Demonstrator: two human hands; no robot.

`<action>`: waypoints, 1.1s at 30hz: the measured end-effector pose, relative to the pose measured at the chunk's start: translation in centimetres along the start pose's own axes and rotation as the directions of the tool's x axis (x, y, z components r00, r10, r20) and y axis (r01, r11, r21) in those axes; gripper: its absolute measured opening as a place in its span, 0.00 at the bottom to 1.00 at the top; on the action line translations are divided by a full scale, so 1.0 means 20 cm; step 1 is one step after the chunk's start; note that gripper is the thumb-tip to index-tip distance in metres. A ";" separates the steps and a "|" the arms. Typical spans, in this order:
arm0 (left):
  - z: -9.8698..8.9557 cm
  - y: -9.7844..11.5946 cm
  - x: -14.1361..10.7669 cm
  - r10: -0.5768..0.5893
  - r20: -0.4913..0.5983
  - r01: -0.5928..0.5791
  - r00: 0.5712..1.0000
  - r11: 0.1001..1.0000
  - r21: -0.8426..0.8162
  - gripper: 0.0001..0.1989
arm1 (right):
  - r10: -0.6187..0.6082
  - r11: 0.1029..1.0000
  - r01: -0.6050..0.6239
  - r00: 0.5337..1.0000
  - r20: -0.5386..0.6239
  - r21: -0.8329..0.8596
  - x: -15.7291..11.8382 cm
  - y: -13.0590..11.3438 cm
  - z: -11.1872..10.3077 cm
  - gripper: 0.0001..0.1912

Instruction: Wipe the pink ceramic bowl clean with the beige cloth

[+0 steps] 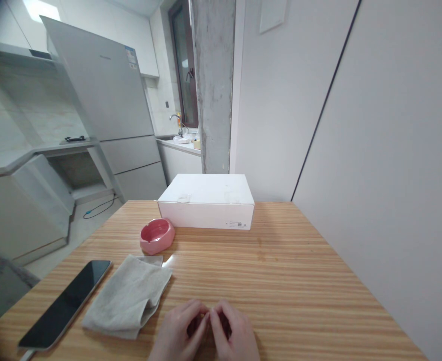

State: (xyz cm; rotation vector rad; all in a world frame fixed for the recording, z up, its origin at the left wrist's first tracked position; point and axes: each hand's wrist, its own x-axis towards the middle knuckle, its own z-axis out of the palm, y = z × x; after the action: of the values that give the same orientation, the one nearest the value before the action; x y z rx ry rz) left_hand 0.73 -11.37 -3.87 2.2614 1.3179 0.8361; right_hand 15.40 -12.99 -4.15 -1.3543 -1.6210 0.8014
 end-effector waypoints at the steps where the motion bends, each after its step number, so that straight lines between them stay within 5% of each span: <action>1: 0.00 0.00 0.00 0.002 0.008 -0.002 1.000 1.000 -0.002 0.11 | -0.007 1.000 0.007 1.000 0.000 -0.005 0.00 0.00 0.00 0.20; 33: 0.01 -0.02 0.00 0.027 -0.021 -0.027 0.999 0.999 0.020 0.09 | 0.001 1.000 -0.001 1.000 -0.005 0.009 0.00 0.02 0.01 0.22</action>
State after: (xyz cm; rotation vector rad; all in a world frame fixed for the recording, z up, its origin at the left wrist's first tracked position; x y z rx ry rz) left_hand 0.63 -11.16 -4.11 2.2966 1.3132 0.8628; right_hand 15.28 -12.94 -4.54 -1.3500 -1.6114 0.8038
